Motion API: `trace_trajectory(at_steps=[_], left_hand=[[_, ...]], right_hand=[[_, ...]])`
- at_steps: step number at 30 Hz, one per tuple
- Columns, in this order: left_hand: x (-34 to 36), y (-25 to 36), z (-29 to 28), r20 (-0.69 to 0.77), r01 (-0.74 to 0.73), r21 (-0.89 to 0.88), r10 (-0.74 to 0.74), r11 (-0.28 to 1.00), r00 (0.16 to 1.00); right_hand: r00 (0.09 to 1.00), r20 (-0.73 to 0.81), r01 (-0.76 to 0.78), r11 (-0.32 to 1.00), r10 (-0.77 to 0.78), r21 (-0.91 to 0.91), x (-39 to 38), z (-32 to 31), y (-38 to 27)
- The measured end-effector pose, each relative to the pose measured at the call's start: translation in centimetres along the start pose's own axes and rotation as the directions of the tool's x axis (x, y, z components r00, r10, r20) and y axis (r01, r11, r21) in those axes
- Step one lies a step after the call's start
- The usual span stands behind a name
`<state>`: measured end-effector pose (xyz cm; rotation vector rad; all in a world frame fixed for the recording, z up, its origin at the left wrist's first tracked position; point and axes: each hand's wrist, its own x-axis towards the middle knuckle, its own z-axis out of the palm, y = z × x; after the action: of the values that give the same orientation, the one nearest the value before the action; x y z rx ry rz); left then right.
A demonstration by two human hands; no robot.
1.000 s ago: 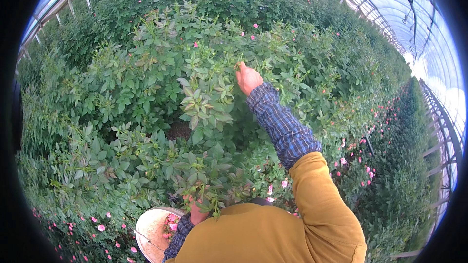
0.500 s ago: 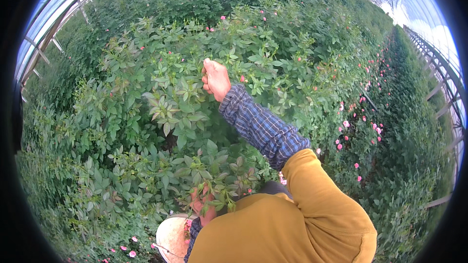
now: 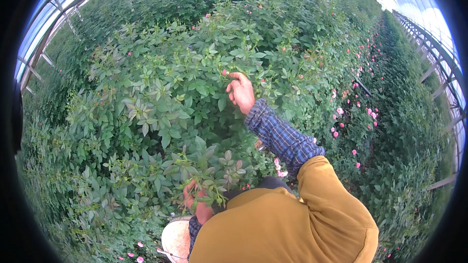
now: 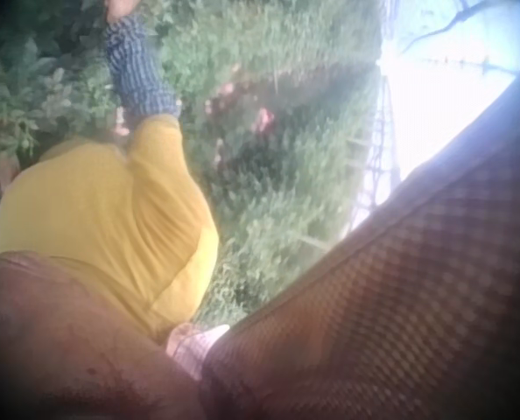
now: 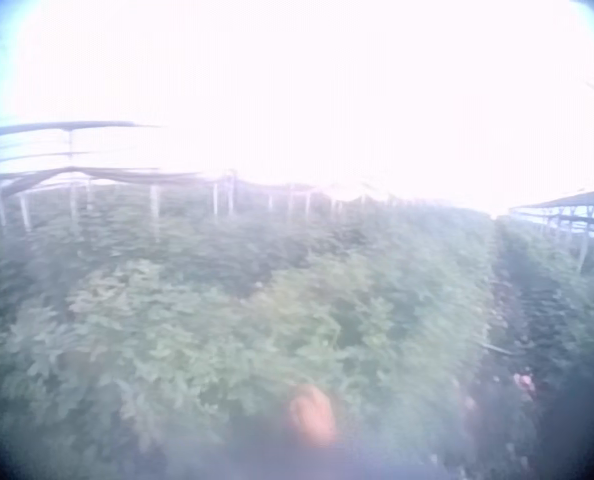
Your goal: The person picks pink rose blossoms from rose bushes in a greenhouse and places them into a white bucket held in the left hand. The person repeatedly reaches into the foliage, plucks individual blossoms, and drops them into the bucket.
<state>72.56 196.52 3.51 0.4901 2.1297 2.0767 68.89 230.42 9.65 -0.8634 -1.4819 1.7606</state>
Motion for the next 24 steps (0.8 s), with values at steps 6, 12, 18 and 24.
trace_trajectory(at_steps=[6, 12, 18, 24], left_hand=[[-0.1, 1.1, 0.2, 0.012, 0.038, -0.164, -0.037, 0.986, 0.999], [-0.6, 0.6, -0.2, 0.046, 0.079, -0.034, -0.078, 0.996, 0.996], [-1.2, 0.0, -0.1, 0.033, 0.262, -0.082, -0.261, 0.961, 0.965], [-0.2, -0.4, 0.7, -0.018, -0.135, 0.343, 0.151, 0.93, 0.988]], right_hand=[[0.844, 0.247, 0.471, 0.435, -0.477, -0.768, 7.6, 0.4, 0.8], [0.939, 0.093, 0.284, 0.593, -0.331, -0.754, 9.5, 1.5, 1.7], [0.916, 0.095, 0.33, 0.599, -0.39, -0.73, 7.3, 3.3, 1.7], [0.964, 0.172, -0.213, 0.976, 0.202, 0.047, 1.2, 4.4, -0.8]])
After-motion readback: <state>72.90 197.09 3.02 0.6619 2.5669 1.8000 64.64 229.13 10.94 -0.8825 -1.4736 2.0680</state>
